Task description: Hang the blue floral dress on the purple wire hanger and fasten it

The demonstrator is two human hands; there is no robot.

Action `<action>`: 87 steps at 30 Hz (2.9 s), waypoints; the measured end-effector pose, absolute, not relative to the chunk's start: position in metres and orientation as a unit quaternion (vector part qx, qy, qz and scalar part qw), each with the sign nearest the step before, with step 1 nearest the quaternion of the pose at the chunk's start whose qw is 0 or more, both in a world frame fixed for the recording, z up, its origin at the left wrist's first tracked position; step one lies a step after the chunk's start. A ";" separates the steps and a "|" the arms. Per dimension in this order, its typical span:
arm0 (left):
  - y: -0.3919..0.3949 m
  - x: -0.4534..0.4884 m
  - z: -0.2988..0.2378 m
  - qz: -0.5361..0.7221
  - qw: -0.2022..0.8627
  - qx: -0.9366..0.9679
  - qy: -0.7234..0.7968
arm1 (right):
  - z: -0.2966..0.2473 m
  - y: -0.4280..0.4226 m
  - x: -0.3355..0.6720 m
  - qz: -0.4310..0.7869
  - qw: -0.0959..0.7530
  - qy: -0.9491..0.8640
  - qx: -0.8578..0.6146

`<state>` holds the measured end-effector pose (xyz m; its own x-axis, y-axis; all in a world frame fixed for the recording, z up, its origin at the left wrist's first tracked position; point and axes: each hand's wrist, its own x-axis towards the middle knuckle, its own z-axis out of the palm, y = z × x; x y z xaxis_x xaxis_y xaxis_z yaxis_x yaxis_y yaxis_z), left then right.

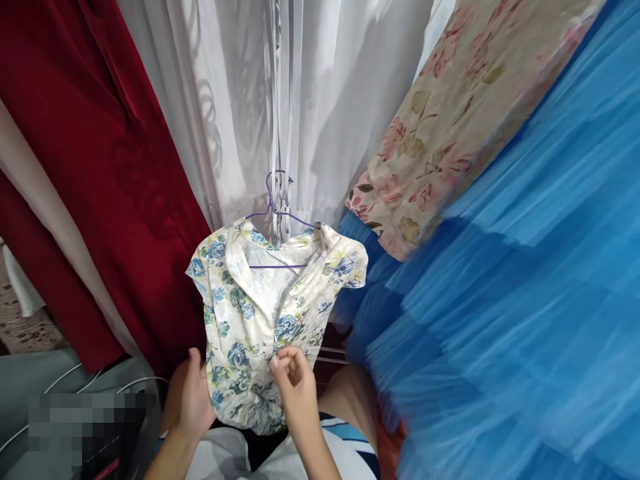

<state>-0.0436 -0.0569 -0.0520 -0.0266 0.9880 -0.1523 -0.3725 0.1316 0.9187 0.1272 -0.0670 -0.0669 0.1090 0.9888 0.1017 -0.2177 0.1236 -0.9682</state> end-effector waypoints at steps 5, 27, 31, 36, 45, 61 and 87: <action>-0.072 -0.029 -0.051 0.564 0.621 0.294 0.458 | -0.038 -0.049 0.121 0.440 0.596 -0.493 -0.457; -0.051 -0.046 -0.060 0.671 0.180 0.469 0.546 | -0.020 -0.066 0.131 0.444 0.618 -0.472 -0.445; -0.057 -0.028 -0.043 0.599 0.173 0.618 0.478 | -0.019 -0.068 0.132 0.459 0.614 -0.471 -0.436; -0.050 -0.001 -0.030 0.597 0.191 0.682 0.378 | -0.015 -0.070 0.133 0.466 0.617 -0.471 -0.424; -0.043 0.010 -0.019 0.569 0.212 0.709 0.359 | -0.011 -0.073 0.136 0.465 0.633 -0.453 -0.423; -0.045 0.016 -0.019 0.534 0.273 0.688 0.408 | -0.007 -0.058 0.141 0.612 0.636 -0.312 -0.351; -0.036 0.006 -0.033 0.510 0.259 0.680 0.457 | 0.007 -0.024 0.135 0.626 0.627 -0.316 -0.340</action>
